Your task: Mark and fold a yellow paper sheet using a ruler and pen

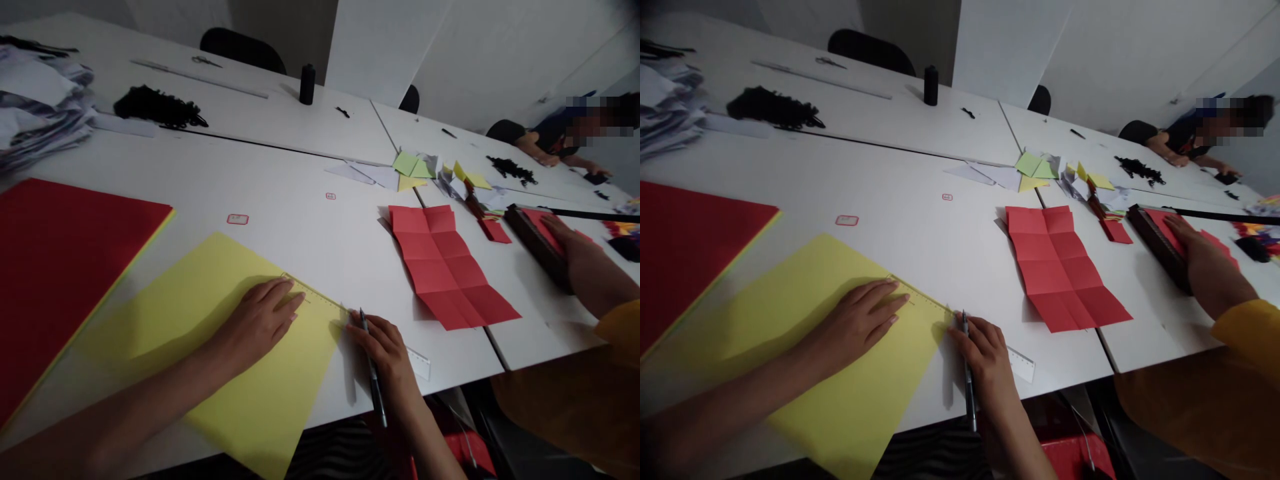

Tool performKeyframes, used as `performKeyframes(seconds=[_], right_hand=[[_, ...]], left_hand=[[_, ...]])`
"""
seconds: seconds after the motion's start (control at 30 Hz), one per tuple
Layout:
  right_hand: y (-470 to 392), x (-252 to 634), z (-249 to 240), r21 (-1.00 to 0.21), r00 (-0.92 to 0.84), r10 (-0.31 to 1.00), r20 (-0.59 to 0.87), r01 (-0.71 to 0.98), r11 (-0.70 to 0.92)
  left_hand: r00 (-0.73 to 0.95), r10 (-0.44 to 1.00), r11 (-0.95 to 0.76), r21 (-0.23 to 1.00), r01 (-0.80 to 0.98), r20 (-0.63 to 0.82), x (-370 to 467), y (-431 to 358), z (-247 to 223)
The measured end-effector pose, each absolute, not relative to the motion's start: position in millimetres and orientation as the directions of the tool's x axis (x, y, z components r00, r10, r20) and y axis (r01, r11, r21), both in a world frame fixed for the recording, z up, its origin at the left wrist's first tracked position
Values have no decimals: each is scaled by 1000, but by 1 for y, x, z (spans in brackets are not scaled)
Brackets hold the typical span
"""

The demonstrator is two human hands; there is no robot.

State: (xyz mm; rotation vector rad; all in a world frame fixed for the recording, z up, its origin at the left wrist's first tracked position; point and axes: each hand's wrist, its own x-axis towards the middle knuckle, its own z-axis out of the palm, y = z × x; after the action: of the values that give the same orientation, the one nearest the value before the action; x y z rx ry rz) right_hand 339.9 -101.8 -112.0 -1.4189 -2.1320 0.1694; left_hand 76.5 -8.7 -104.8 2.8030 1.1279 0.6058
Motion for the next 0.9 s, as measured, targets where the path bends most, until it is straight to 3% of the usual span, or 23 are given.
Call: performKeyframes(seconds=[0.9], right_hand=[[-102, 340, -116, -416, -274, 876, 396, 797, 438]], left_hand=[[664, 666, -739, 182, 649, 340, 75, -9, -106]])
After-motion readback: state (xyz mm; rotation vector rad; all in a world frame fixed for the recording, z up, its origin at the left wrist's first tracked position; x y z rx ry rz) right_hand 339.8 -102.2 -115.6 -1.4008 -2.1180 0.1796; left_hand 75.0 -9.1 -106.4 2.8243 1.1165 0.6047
